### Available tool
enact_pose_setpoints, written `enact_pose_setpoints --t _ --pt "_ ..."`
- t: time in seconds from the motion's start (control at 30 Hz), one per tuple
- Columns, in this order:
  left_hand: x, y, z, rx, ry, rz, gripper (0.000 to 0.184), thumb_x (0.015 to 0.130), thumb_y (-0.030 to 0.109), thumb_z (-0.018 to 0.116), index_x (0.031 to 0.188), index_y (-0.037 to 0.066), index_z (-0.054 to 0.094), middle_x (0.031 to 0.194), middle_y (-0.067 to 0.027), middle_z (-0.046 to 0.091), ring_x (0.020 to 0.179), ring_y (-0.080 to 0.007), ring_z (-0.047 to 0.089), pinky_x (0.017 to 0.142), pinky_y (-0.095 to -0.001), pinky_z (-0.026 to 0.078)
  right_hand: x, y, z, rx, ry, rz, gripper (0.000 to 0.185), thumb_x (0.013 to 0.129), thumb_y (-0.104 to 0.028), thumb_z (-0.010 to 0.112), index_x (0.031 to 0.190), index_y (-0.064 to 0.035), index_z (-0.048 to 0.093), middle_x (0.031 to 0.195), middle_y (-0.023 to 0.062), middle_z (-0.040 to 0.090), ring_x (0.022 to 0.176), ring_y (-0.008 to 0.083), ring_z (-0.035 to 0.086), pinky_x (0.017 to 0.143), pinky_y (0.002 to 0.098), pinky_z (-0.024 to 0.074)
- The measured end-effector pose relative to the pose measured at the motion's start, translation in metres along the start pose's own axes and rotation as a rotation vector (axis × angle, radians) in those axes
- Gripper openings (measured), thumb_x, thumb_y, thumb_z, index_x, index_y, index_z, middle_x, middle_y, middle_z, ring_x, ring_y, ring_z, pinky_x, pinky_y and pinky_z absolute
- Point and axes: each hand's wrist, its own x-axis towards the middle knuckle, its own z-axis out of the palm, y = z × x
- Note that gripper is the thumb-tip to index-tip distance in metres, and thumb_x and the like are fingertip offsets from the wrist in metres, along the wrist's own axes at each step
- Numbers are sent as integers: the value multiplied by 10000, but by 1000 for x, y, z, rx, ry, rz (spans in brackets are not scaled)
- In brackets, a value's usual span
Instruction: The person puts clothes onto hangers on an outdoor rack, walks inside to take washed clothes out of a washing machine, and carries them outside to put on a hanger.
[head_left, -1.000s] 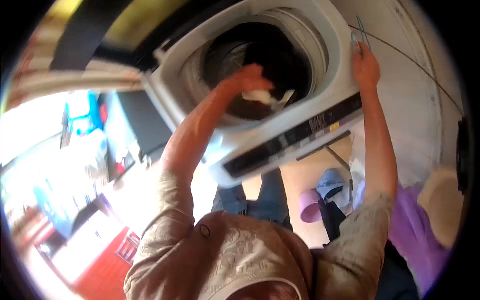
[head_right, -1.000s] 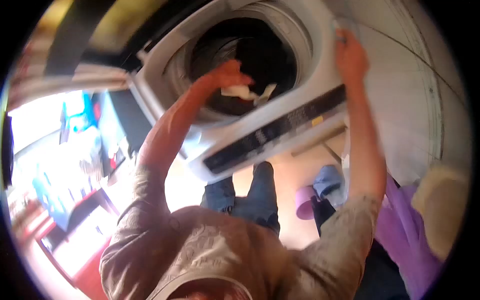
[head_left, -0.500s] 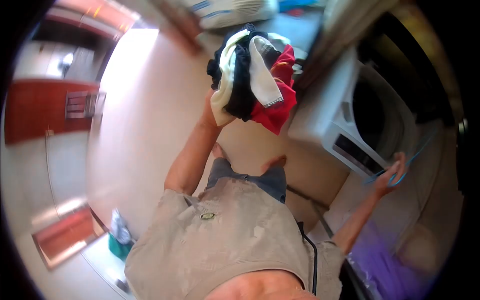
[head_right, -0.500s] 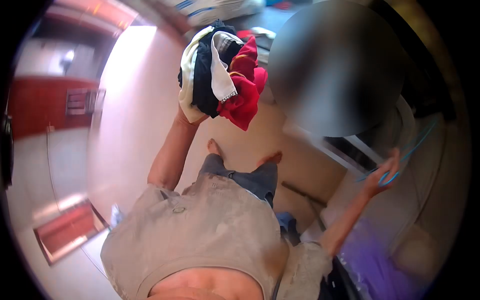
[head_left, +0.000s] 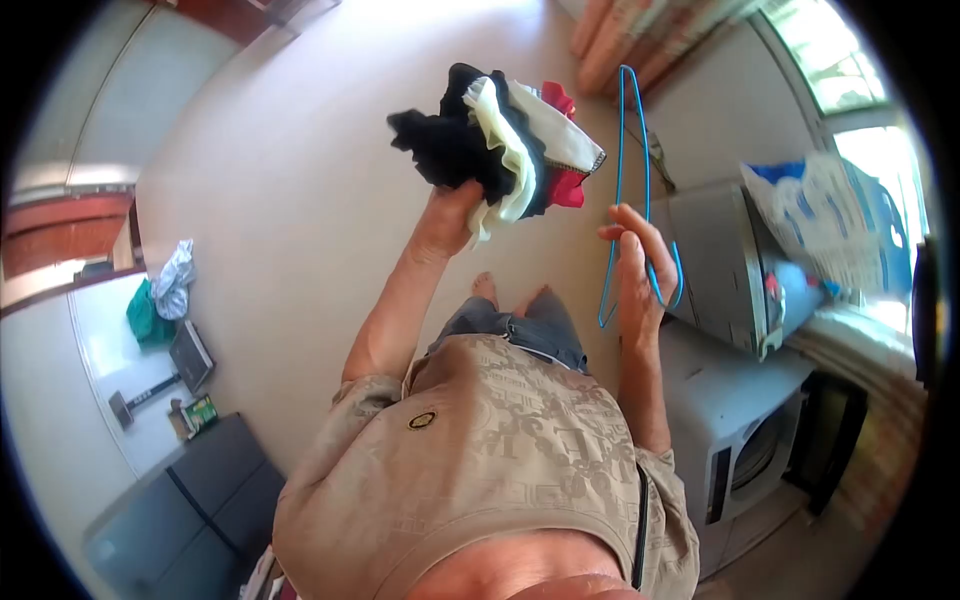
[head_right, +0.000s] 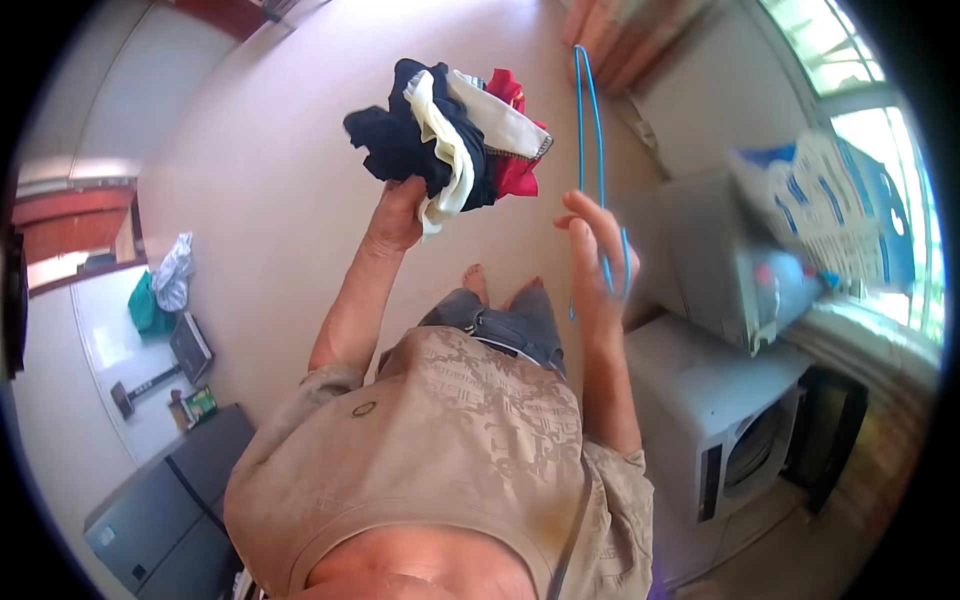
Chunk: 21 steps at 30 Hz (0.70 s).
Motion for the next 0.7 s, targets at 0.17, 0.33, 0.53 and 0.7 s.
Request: enact_pose_setpoints --t 0.17,0.33,0.53,0.7 --pt "43 40 -53 79 72 101 477 822 59 630 1284 24 515 1174 -64 586 1080 -165 576 952 -316 481 100 -1 82 29 -151 31 345 911 -153 588 1223 -13 638 1132 112 683 1012 185 661 844 299 499" --pt "129 85 -120 272 166 144 527 777 67 720 1261 4 521 1157 -62 592 1078 -175 571 946 -329 480 226 0 193 70 -352 -22 594 841 -361 766 1292 -17 589 1192 82 643 769 88 545 652 226 452" --pt "210 119 -125 780 240 277 385 757 58 744 1129 49 644 1136 -75 617 1097 -217 569 948 -353 466 342 3 251 43 -705 -48 765 724 -371 857 1330 -22 548 1218 137 634 1061 188 623 712 280 519" --pt "290 163 -125 880 360 429 334 754 17 732 1082 48 678 1132 -88 624 1106 -246 567 979 -369 439 422 -5 303 40 -724 -6 574 793 -230 825 1270 -24 579 1126 111 661 975 160 633 697 275 515"
